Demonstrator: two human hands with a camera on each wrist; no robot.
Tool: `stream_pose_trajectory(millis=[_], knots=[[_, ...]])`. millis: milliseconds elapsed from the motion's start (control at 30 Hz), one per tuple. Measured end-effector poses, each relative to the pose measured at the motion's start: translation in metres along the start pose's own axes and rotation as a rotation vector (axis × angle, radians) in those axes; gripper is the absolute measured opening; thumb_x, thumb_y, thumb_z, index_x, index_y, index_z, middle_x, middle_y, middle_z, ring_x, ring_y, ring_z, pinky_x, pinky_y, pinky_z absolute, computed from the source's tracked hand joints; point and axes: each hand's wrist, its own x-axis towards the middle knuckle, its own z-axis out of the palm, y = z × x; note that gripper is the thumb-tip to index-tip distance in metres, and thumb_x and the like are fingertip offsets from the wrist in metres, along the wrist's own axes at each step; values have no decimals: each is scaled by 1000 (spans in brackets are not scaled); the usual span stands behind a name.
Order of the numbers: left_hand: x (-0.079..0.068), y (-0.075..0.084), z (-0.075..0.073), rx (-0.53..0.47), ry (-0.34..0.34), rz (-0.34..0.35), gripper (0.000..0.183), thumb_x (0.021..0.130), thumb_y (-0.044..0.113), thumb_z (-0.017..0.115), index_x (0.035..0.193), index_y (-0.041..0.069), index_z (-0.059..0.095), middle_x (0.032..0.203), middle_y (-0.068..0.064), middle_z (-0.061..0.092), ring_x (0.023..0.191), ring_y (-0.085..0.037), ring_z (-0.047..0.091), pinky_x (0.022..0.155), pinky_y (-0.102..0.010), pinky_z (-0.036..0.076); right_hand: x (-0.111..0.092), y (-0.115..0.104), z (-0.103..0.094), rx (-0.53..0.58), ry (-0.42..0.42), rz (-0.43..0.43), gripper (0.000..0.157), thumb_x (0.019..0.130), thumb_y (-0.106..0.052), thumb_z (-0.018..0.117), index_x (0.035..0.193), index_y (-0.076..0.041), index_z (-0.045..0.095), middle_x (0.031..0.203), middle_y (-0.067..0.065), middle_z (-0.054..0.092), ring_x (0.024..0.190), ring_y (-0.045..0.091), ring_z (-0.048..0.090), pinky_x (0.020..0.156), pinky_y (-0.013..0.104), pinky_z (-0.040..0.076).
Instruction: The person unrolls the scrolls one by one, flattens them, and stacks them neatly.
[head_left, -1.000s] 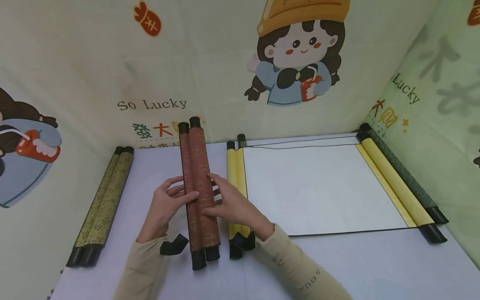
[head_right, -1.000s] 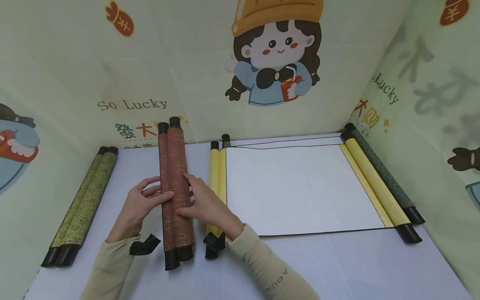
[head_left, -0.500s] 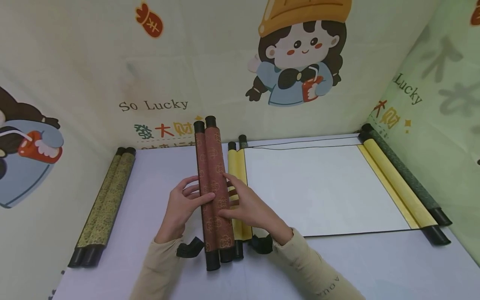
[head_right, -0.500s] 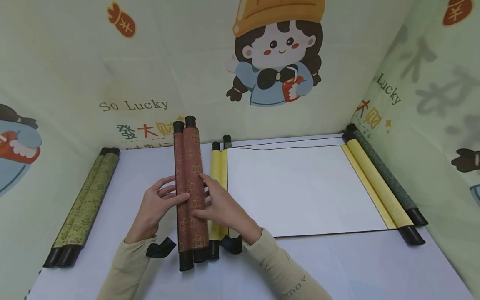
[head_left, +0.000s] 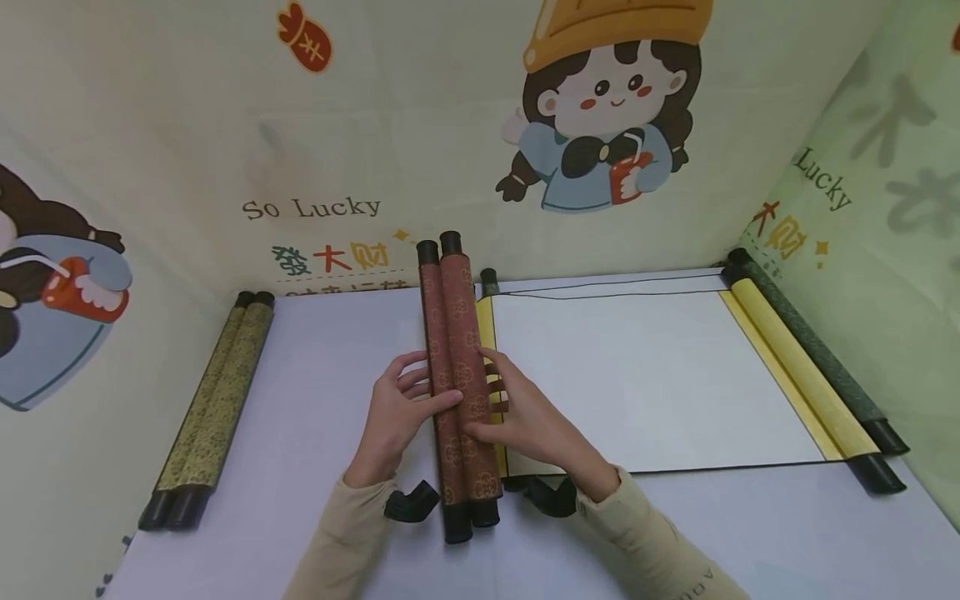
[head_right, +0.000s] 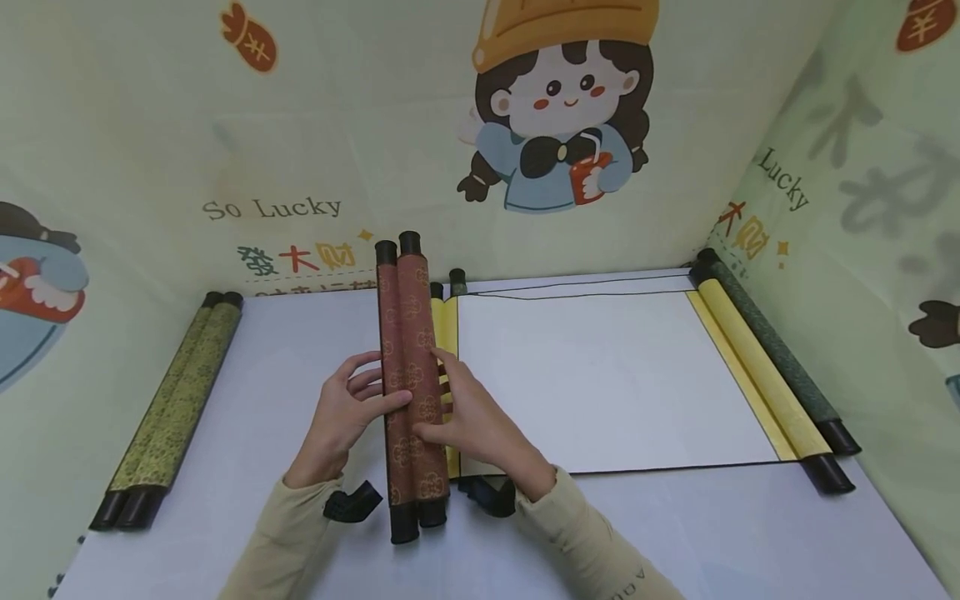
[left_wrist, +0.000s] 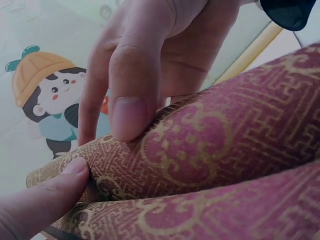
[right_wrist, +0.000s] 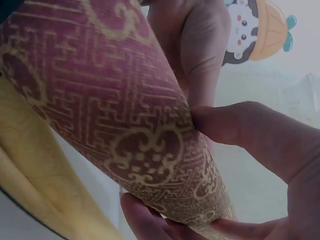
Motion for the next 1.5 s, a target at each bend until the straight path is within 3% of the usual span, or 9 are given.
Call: stream_pose_trajectory(millis=[567, 967, 1233, 1500], knots=[[-6, 2, 16, -72, -5, 72, 77, 72, 19, 90, 138, 20, 51, 129, -11, 64, 108, -27, 66, 87, -45, 55, -9, 3, 4, -25, 178, 22, 97, 75, -26, 88, 153, -16, 31, 130, 11, 56, 103, 28, 64, 80, 36, 58], [-10, 2, 18, -119, -15, 62, 77, 70, 18, 91, 136, 23, 52, 129, -8, 65, 106, -25, 68, 89, -44, 55, -13, 3, 10, -53, 240, 44, 102, 71, -29, 91, 151, -12, 31, 125, 12, 58, 97, 28, 65, 71, 30, 58], [-11, 3, 21, -120, -18, 68, 77, 71, 17, 91, 137, 23, 52, 129, -9, 64, 106, -26, 67, 83, -43, 57, -13, 3, 4, -79, 234, 19, 94, 76, -16, 87, 150, -9, 30, 123, 13, 59, 98, 26, 65, 73, 28, 58], [-9, 6, 19, -102, -8, 58, 77, 73, 13, 89, 139, 18, 51, 130, -11, 64, 108, -27, 67, 85, -41, 56, -10, 9, -9, -41, 179, 25, 94, 79, -10, 81, 152, -10, 23, 130, 17, 56, 108, 28, 62, 80, 36, 57]])
